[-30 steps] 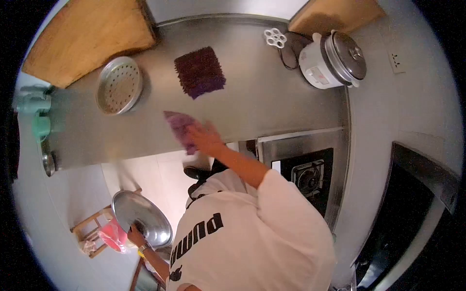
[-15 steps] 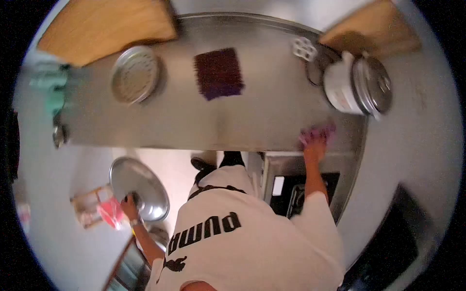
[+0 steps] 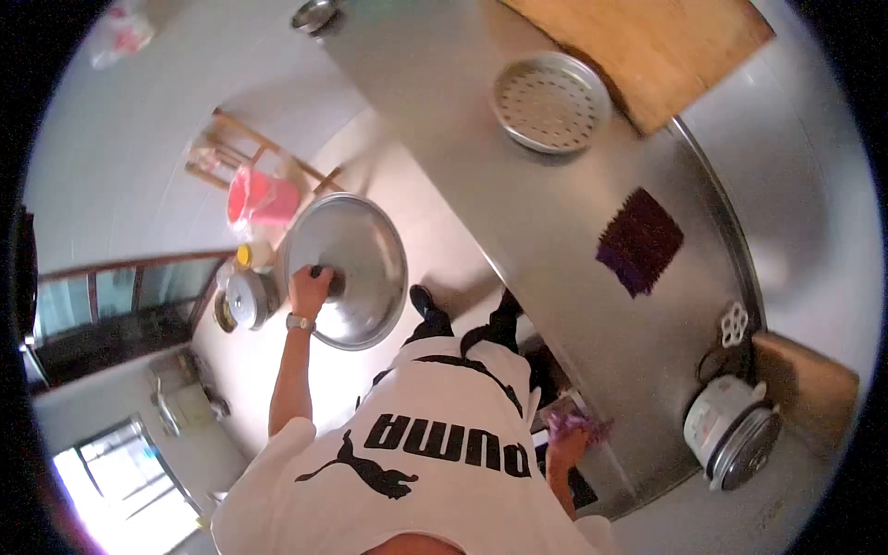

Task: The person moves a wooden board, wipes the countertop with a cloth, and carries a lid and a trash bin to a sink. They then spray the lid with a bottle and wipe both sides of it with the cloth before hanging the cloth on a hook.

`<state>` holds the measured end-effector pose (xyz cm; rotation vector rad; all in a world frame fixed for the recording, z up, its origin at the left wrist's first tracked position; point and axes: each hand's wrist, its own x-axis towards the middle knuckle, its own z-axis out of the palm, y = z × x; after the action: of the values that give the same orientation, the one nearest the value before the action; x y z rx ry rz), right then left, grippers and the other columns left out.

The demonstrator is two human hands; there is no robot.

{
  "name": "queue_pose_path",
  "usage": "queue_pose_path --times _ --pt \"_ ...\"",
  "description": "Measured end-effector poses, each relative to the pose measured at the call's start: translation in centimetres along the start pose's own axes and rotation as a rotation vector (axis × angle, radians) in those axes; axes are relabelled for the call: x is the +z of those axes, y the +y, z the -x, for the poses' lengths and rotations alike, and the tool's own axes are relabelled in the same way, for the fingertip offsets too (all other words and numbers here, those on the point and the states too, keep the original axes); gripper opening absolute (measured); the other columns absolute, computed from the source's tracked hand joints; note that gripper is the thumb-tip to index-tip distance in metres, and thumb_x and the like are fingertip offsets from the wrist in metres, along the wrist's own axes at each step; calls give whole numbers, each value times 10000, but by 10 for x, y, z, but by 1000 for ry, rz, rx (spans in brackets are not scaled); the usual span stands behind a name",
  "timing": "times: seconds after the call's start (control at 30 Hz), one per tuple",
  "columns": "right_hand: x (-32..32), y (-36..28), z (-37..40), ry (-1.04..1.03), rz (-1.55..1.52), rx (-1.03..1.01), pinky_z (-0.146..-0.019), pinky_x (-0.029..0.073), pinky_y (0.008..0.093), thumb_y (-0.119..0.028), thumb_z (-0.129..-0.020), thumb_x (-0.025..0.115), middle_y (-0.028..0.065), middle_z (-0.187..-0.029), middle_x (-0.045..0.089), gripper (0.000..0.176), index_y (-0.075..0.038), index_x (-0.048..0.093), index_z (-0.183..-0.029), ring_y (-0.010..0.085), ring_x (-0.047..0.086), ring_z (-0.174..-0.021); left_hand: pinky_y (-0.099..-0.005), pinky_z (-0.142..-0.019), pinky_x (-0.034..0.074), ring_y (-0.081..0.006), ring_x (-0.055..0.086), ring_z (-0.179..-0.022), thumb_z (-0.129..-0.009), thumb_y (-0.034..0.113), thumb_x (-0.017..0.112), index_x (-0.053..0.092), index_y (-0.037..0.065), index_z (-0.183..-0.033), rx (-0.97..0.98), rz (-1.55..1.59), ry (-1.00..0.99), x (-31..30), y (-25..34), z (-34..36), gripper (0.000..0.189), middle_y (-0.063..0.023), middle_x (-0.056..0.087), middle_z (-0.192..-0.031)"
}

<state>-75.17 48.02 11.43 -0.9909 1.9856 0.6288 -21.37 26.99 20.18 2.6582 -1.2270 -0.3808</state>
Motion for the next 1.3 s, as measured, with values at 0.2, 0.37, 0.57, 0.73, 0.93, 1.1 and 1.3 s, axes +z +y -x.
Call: queue_pose_path --times 0.2,0.37,0.57,0.73,0.93,1.1,1.3 --pt "1 53 -11 99 -334 43 -820 451 436 -347 -893 498 199 -1143 480 490 20 471 -1216 340 511 -1004 -439 -673 483 -387 611 -728 -698 343 619 637 -18 -744 -46 93 -18 -19 -52 -10 364 -229 628 -744" --pt "-6 -4 -42 282 -626 -19 -763 457 414 -341 -890 501 162 -1050 513 452 9 502 -1177 305 525 -928 -423 -654 490 -367 611 -700 -684 332 622 623 -12 -764 -88 197 39 -35 -138 -16 354 -220 624 -726" --pt "1 -151 -58 368 -812 -242 -694 464 387 -333 -887 503 119 -940 552 411 -4 539 -1129 264 542 -837 -427 -654 490 -362 615 -706 -668 344 622 627 -10 -783 -302 247 122 -55 -258 8 373 -219 629 -731" --pt "-3 -288 -59 161 -869 -468 -637 470 365 -327 -884 506 82 -847 584 379 -15 570 -1089 229 555 -761 -438 -660 485 -380 615 -713 -668 351 619 630 -25 -749 -573 304 192 -65 -341 49 385 -242 618 -725" --pt "-11 -483 38 -319 -764 -745 -862 444 376 -351 -904 452 73 -1159 564 417 -61 541 -1190 221 544 -1023 -442 -674 481 -402 606 -737 -675 359 606 630 -41 -766 -910 391 260 -62 -412 94 410 -251 612 -729" --pt "16 -608 -5 -681 -902 -761 -979 425 376 -297 -947 393 83 -1219 562 384 -59 526 -1217 228 530 -1127 -449 -697 475 -406 606 -751 -664 351 605 636 -37 -776 -1133 354 405 -62 -445 129 405 -254 611 -744" --pt "81 -770 55 -922 -654 -618 -982 420 381 -301 -932 419 85 -1177 582 377 -64 538 -1200 229 538 -1111 -432 -687 480 -368 630 -750 -675 343 611 653 -29 -803 -1394 405 479 -83 -470 136 395 -238 630 -754"
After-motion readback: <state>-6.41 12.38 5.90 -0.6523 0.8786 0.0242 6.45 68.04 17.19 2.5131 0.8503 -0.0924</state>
